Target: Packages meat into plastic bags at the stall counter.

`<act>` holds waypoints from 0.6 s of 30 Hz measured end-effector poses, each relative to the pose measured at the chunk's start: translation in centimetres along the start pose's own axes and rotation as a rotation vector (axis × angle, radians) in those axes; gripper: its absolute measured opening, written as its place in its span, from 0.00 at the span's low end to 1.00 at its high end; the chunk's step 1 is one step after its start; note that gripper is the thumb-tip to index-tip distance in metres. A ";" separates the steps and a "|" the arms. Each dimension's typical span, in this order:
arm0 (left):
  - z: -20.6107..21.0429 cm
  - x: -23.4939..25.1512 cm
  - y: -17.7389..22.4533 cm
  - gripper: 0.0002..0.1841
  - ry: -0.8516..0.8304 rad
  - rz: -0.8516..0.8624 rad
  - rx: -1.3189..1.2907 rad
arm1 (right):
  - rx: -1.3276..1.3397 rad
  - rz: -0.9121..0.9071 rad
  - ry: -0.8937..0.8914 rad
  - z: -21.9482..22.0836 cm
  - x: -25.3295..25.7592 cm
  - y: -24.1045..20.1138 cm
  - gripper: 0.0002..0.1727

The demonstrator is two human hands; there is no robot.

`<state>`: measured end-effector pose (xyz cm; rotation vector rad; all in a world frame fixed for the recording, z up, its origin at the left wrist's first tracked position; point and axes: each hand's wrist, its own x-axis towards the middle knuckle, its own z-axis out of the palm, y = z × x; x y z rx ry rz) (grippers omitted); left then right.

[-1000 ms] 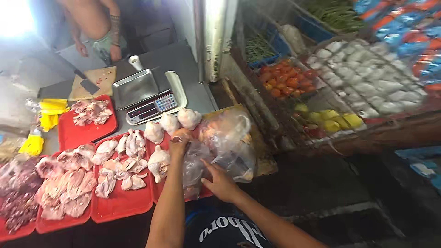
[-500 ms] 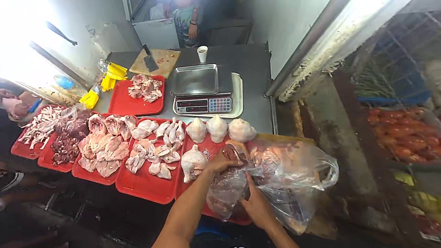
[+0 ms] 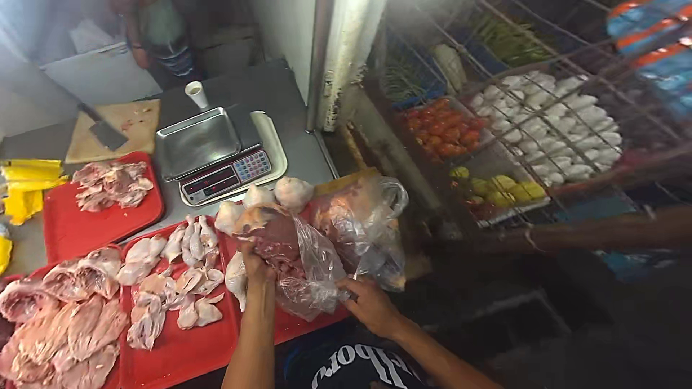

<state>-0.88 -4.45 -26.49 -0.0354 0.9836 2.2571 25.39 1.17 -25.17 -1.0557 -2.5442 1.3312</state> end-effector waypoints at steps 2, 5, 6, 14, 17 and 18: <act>1.8 0.5 1.4 0.16 0.009 0.093 -0.058 | -0.132 0.074 -0.176 -0.4 0.2 0.9 0.18; 5.1 0.5 4.4 0.25 0.103 0.220 -0.027 | -0.371 0.273 -0.310 0.0 1.3 2.2 0.18; 5.9 0.5 5.3 0.27 0.140 0.291 0.043 | -0.425 0.338 -0.357 0.0 1.6 2.1 0.18; 6.9 0.1 15.6 0.23 0.028 0.696 0.395 | -0.029 -0.049 -0.140 -2.1 1.4 -1.2 0.34; 4.3 1.6 18.8 0.24 0.083 0.892 0.464 | 0.094 -0.038 0.011 -3.3 1.3 -3.1 0.35; 4.3 1.2 19.0 0.25 0.068 0.877 0.443 | 0.141 0.021 0.066 -3.5 0.8 -3.3 0.34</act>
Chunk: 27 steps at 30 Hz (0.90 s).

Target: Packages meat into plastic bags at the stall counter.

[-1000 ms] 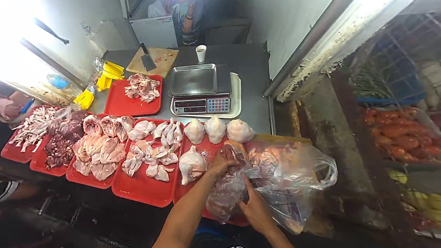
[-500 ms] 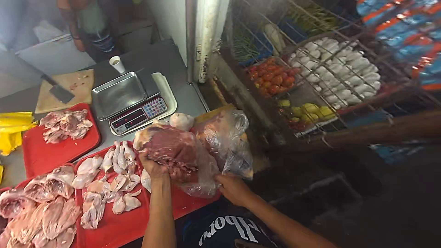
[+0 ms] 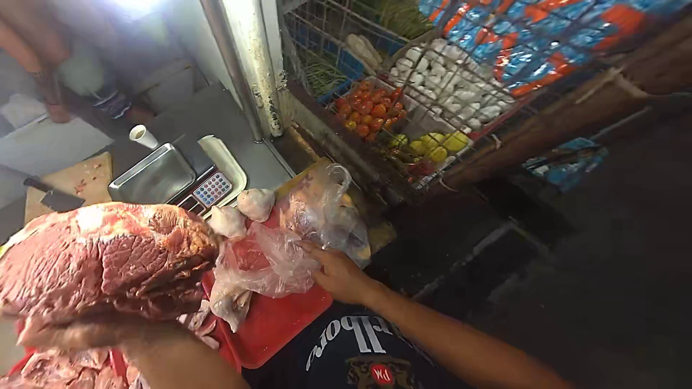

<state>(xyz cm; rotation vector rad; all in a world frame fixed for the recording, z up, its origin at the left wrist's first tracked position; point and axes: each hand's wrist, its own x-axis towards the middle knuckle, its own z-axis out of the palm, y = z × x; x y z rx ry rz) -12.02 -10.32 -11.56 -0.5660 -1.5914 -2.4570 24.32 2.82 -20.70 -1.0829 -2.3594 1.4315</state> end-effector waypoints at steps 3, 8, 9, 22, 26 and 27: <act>1.9 -1.3 1.5 0.24 -0.052 -0.041 -0.102 | 0.281 0.177 0.303 -0.7 -3.4 0.4 0.28; 7.6 -4.6 0.9 0.27 -0.233 -0.135 -0.323 | 0.947 0.005 0.615 -6.5 -7.5 2.5 0.40; 8.7 -5.4 -0.4 0.25 -0.283 -0.133 -0.383 | 1.008 -0.049 0.602 -7.6 -7.6 2.6 0.45; 23.7 -30.6 -12.4 0.32 -0.556 -0.764 -0.936 | 1.356 -0.201 0.836 -8.4 -5.8 2.4 0.56; 20.3 -30.3 -13.1 0.22 -0.563 -0.886 -0.885 | 1.236 -0.122 0.881 -9.0 -5.8 5.1 0.55; 19.3 -29.3 -13.4 0.22 -0.599 -0.868 -0.879 | 1.219 -0.166 0.846 -9.0 -5.8 4.9 0.56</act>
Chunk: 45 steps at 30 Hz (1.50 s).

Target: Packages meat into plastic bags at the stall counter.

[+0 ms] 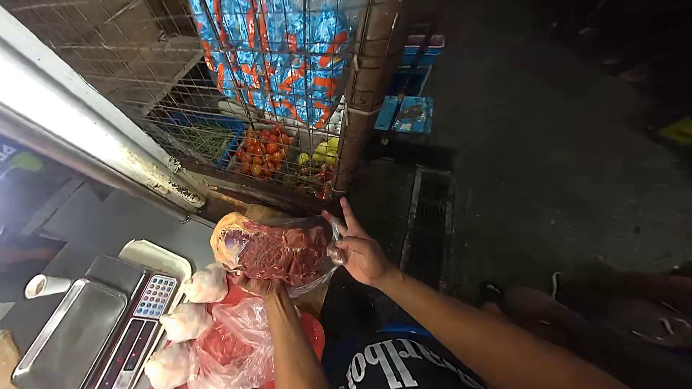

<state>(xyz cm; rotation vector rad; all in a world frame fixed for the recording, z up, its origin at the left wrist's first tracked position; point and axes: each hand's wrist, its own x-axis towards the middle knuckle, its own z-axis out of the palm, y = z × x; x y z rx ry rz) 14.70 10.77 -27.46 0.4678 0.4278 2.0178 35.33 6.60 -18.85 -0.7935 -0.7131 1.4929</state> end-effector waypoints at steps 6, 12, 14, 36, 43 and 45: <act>2.3 -2.9 6.7 0.13 0.078 -0.091 0.307 | -0.171 -0.011 -0.419 4.7 0.2 -0.5 0.56; 2.3 -7.2 4.0 0.31 0.169 -0.110 0.464 | -0.377 -0.035 -0.539 4.7 -0.9 -0.5 0.50; 1.0 -6.6 3.1 0.33 0.180 -0.127 0.596 | -0.425 -0.070 -0.567 3.7 -1.8 -0.8 0.49; -2.0 -3.9 6.2 0.53 -0.156 -0.250 0.825 | -0.626 -0.068 -0.756 0.1 -6.2 -1.4 0.43; -4.4 -2.1 13.1 0.55 -0.699 -0.045 1.640 | -0.310 -0.015 -0.602 0.7 -5.9 -0.6 0.48; -2.3 -0.7 15.0 0.50 -0.875 -0.078 2.098 | -0.313 -0.026 -0.597 0.6 -5.9 -0.6 0.48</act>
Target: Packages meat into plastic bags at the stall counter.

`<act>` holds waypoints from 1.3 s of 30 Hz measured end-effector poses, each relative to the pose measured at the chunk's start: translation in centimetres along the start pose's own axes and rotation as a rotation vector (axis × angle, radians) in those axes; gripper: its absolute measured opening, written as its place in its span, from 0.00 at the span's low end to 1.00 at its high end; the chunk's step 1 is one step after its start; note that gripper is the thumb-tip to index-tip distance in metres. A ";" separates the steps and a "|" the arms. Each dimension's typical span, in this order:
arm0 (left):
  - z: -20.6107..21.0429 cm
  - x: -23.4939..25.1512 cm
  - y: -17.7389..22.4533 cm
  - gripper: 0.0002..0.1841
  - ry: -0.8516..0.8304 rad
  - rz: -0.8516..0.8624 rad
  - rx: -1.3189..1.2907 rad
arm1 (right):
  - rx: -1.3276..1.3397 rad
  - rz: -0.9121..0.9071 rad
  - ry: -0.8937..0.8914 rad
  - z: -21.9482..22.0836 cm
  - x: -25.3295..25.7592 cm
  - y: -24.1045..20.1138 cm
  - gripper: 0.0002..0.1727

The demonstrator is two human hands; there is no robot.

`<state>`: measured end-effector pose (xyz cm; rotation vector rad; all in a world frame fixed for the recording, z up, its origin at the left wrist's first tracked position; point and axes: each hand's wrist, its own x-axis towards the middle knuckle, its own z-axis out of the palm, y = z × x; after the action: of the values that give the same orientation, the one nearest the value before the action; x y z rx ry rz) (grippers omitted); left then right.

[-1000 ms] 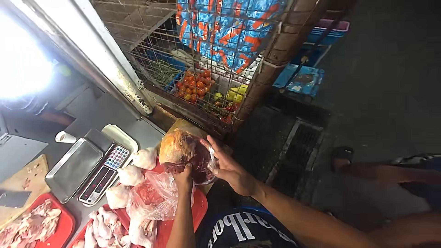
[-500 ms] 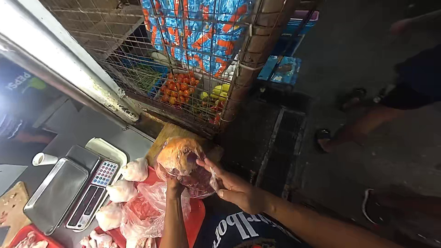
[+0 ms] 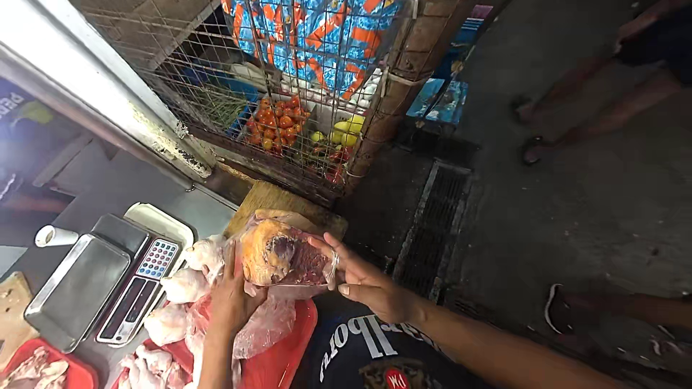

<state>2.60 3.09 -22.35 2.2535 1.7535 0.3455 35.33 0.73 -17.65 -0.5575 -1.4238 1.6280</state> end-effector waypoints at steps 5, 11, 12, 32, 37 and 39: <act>-6.8 4.0 3.9 0.35 -0.284 -0.228 0.350 | 0.036 -0.027 -0.057 0.4 0.3 -0.9 0.47; -13.5 7.9 8.1 0.28 -0.320 -0.266 0.519 | 0.124 -0.028 0.041 -1.2 4.8 -3.3 0.47; -13.9 7.9 7.9 0.26 -0.277 -0.294 0.500 | 0.131 0.012 0.084 -1.5 5.1 -3.9 0.44; -5.2 4.9 9.9 0.61 0.000 -0.114 -0.042 | 0.697 0.821 0.944 2.0 -1.2 -5.6 0.08; -2.5 0.5 7.8 0.13 0.303 -0.071 -0.181 | 0.577 0.744 0.706 1.7 -0.7 -6.2 0.08; -4.6 -0.6 6.4 0.10 0.406 -0.212 -0.389 | 0.378 0.685 0.564 1.8 -0.8 -5.7 0.12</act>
<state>6.67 1.31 -15.84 1.7929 1.8840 1.0555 36.16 -1.17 -11.99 -1.2458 -0.5016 1.9718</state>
